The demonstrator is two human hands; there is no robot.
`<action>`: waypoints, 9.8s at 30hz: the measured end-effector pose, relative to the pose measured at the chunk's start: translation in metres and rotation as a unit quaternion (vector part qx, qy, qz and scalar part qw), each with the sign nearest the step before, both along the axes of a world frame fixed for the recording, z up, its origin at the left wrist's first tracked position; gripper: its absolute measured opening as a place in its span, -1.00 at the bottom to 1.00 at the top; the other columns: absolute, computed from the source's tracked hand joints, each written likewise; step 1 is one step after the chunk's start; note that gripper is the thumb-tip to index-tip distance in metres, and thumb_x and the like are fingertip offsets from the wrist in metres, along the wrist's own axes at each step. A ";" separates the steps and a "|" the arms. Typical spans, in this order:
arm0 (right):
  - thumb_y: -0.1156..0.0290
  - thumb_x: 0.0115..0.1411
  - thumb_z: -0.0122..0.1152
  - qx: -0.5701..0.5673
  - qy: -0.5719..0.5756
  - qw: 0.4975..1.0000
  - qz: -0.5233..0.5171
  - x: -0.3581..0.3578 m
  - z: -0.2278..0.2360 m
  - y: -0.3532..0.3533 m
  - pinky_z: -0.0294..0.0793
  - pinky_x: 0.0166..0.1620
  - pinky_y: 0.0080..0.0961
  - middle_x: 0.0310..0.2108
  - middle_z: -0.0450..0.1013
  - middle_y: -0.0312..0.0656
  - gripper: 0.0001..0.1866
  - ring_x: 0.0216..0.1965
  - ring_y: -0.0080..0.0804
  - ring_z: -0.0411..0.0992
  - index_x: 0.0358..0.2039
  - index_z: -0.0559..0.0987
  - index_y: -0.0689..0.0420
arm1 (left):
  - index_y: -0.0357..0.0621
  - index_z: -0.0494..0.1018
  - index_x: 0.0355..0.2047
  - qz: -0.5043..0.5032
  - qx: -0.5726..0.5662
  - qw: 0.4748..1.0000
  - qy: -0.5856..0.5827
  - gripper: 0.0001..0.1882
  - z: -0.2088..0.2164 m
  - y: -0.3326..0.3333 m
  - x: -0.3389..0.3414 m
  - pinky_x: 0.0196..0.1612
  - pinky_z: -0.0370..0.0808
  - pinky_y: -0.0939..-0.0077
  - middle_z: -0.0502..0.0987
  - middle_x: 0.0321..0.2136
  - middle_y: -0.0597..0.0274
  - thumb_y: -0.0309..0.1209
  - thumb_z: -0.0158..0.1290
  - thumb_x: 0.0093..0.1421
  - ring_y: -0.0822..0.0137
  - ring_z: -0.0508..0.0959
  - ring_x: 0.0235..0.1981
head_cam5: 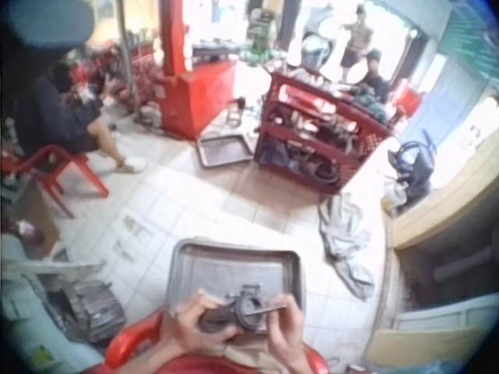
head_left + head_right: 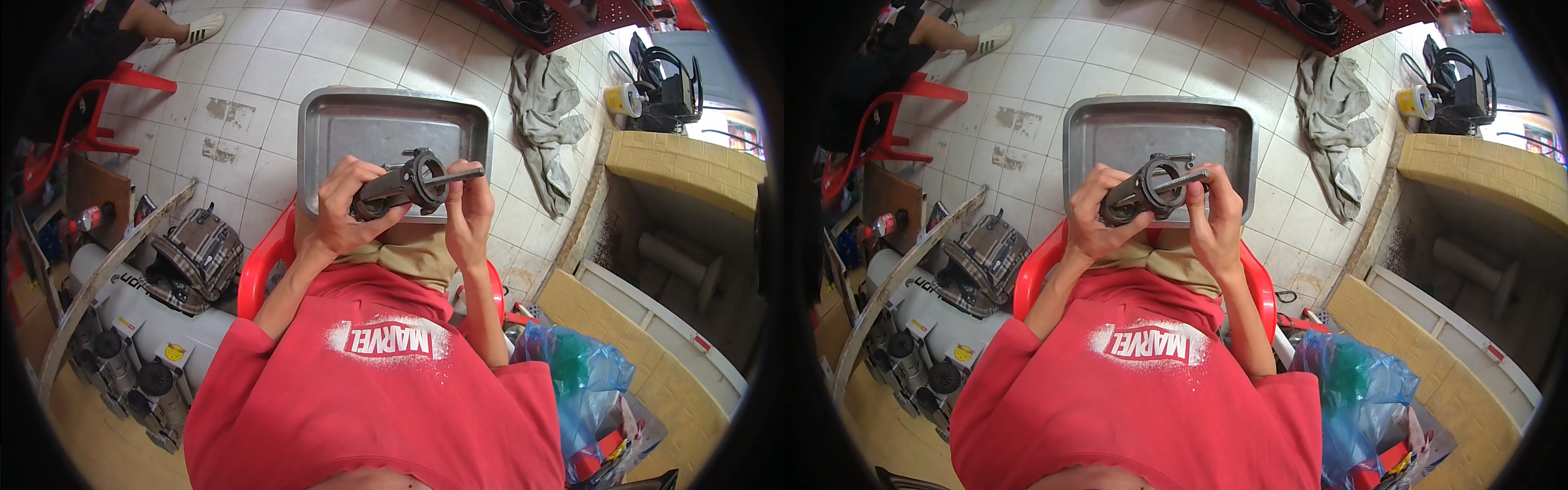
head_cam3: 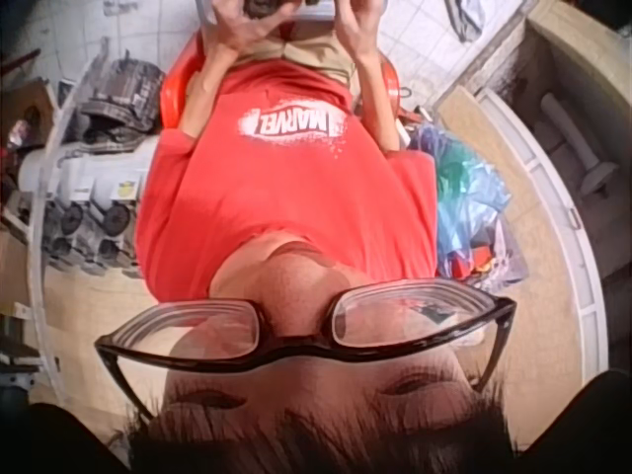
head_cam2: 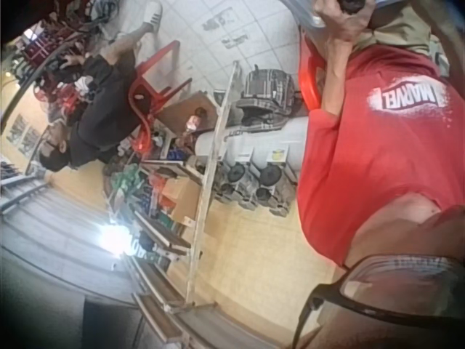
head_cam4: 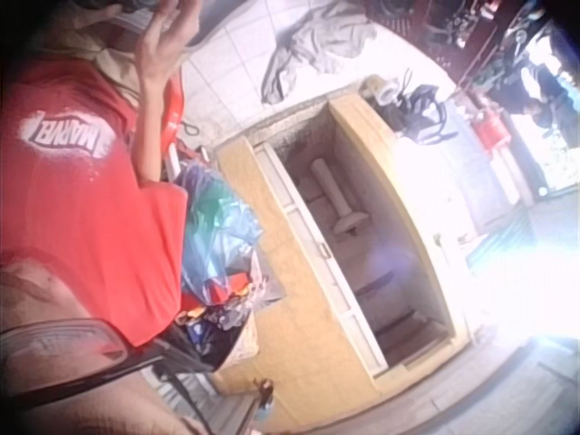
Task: The person assembles a cylindrical mechanical component, likely a starter motor, by hand. They insert a shaft into the housing, place a gear onto the shaft, and secure the assembly with a nut and washer. The person uses a wrench to tighten the nut and repeatedly rotates the gear to check the fit.
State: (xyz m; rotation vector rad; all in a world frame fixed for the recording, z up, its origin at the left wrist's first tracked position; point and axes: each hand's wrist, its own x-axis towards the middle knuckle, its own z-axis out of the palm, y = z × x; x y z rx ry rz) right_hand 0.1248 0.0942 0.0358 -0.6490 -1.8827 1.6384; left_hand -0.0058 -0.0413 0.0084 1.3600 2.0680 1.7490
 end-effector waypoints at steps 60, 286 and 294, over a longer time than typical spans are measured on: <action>0.56 0.24 0.37 -0.321 0.150 0.935 -0.001 0.005 -0.046 0.034 0.45 -0.05 -0.57 -0.16 0.54 -0.26 -0.76 -0.08 -0.53 0.49 -0.14 0.50 0.08 | -0.14 0.49 -0.10 0.046 -0.205 0.959 0.192 -0.58 -0.004 0.007 -0.005 -0.03 0.40 0.20 0.52 -0.22 0.17 -0.19 0.30 0.13 0.11 0.52 -0.16; 0.38 0.33 0.28 -0.043 -0.110 0.989 0.088 0.014 -0.060 0.043 0.49 -0.17 -0.58 -0.30 0.61 -0.21 -0.79 -0.31 -0.56 0.56 -0.10 0.61 0.22 | -0.10 0.63 -0.20 -0.048 -0.183 0.982 -0.018 -0.76 -0.020 0.033 0.006 -0.06 0.42 0.31 0.53 -0.23 0.25 -0.42 0.32 0.09 0.15 0.44 -0.14; 0.45 0.22 0.37 0.104 -0.235 0.965 0.044 0.020 -0.060 0.049 0.43 -0.33 -0.52 -0.33 0.49 -0.20 -0.85 -0.44 -0.51 0.42 -0.20 0.67 0.19 | -0.06 0.53 0.00 0.094 -0.340 0.915 0.197 -0.41 -0.023 0.019 -0.009 0.10 0.33 0.24 0.50 -0.13 0.23 -0.22 0.42 -0.05 0.17 0.43 -0.04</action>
